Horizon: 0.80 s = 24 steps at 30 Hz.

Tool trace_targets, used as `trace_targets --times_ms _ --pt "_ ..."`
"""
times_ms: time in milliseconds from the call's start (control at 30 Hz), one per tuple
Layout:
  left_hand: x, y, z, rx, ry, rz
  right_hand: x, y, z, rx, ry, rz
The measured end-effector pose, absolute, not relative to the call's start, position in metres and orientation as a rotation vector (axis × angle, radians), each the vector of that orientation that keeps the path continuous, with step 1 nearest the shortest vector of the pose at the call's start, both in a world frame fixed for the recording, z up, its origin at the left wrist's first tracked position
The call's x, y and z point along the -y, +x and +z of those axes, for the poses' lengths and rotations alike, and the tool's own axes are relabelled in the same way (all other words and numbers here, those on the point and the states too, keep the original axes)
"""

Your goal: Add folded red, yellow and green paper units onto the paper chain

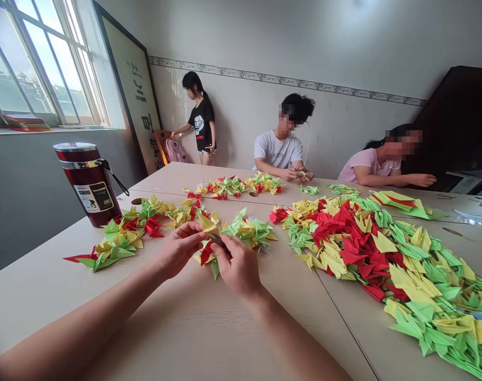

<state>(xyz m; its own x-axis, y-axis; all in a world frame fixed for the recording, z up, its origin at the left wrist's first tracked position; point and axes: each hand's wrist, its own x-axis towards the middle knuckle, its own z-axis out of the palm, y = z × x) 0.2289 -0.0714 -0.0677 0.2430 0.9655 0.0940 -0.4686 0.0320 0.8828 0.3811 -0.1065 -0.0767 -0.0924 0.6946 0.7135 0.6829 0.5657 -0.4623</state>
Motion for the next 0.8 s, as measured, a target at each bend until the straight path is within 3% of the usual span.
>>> trace_targets --times_ms 800 --pt "0.0744 0.2303 -0.0654 -0.703 1.08 1.2 0.1007 0.3841 -0.0788 1.784 -1.155 -0.014"
